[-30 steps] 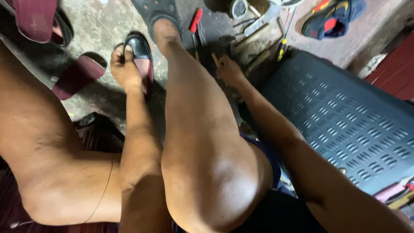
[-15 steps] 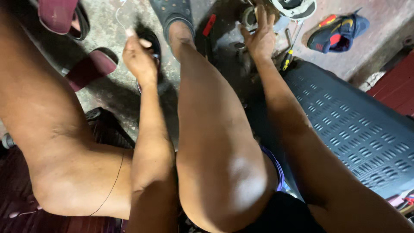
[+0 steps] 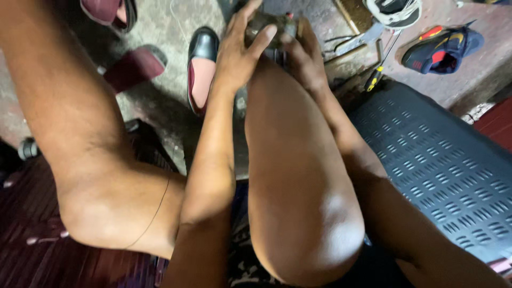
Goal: The person sits on the floor and repairs a black slip-on shoe. They use a red-handled tool to pry and separate the sole, then apply a yellow adhesive with a wooden stick to the sole edge and press the parts together.
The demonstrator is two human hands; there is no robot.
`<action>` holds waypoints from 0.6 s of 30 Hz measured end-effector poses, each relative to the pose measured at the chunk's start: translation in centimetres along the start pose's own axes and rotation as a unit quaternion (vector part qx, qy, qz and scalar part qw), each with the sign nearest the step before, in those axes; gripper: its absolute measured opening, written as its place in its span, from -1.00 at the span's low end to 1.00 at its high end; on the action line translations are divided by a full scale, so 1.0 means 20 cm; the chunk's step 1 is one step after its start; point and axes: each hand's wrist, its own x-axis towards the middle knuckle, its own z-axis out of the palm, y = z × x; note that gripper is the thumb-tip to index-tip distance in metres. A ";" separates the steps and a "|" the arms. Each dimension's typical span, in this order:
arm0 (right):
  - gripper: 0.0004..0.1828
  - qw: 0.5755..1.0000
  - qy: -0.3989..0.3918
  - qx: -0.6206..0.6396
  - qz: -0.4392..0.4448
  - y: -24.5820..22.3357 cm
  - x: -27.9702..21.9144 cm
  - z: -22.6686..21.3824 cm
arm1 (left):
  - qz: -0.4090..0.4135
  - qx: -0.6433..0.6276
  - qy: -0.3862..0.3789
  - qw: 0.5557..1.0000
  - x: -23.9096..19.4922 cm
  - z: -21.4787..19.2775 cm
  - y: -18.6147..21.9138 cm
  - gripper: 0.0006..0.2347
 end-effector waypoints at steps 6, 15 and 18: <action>-0.27 0.921 -0.033 -0.313 -0.232 -0.21 0.09 0.16 | -0.298 -0.191 0.131 0.926 0.04 -0.02 -0.17 -0.51; -0.25 0.853 0.071 -0.494 -0.150 -0.11 0.10 -0.09 | -0.224 -0.636 -0.046 0.737 -0.01 -0.25 -0.27 -0.44; -0.22 0.781 0.063 -0.573 -0.241 -0.05 0.06 -0.12 | -0.278 -0.587 0.010 0.760 -0.01 -0.18 -0.23 -0.45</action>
